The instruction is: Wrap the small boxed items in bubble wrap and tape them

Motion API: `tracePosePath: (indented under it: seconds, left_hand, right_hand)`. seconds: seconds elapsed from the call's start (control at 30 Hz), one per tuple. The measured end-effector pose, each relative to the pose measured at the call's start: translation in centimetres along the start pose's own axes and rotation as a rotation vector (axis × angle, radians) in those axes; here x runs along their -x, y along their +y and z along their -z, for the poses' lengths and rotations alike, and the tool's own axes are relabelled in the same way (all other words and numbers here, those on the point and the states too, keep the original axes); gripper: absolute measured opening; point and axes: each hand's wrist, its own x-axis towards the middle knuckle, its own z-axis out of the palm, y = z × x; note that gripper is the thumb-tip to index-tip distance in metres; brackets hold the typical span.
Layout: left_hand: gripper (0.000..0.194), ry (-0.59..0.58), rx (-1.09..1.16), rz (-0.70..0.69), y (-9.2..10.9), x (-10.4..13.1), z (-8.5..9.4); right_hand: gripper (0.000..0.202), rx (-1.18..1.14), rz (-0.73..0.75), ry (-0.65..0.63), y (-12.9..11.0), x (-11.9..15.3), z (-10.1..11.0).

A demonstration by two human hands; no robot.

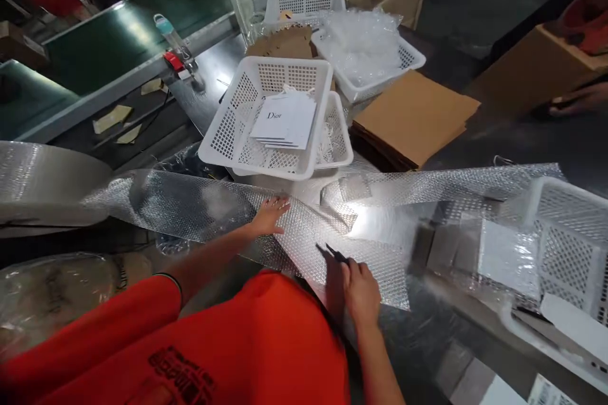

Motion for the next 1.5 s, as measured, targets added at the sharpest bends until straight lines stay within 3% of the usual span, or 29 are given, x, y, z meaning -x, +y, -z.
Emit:
tracePosePath:
  seconds: [0.13, 0.27, 0.6, 0.87, 1.0, 1.13, 1.27, 1.5]
  left_hand:
    - [0.087, 0.008, -0.017, -0.004, 0.0, -0.1, -0.1]
    - [0.091, 0.004, -0.027, -0.012, -0.2, -0.3, -0.4]
    - [0.092, 0.047, -0.028, -0.014, -0.6, -0.7, -1.5]
    - [0.094, 0.024, -0.022, -0.001, -0.4, -0.5, -1.1]
    - [0.095, 0.008, -0.017, 0.006, -0.2, -0.4, -0.7]
    - [0.095, -0.014, -0.008, 0.011, -0.1, -0.3, -0.5]
    - [0.096, -0.041, -0.003, 0.014, 0.1, -0.2, -0.1]
    - [0.096, -0.065, -0.009, 0.025, 0.1, -0.2, 0.2]
  right_hand:
    - [0.037, 0.269, 0.175, -0.151, -8.4, -4.6, 0.7]
    - [0.039, 0.347, 0.261, -0.168, -13.0, -6.6, 0.5]
    - [0.043, 0.395, 0.263, -0.224, -15.2, -7.9, -1.1]
    - [0.042, 0.37, 0.261, -0.251, -15.6, -8.4, -1.5]
    - [0.041, 0.369, 0.258, -0.27, -15.0, -8.6, -0.9]
    - [0.041, 0.415, 0.235, -0.282, -12.6, -8.7, 0.0]
    - [0.042, 0.48, 0.201, -0.267, -8.1, -8.7, 1.2]
    - [0.041, 0.595, 0.041, -0.233, 2.2, -7.6, 4.5]
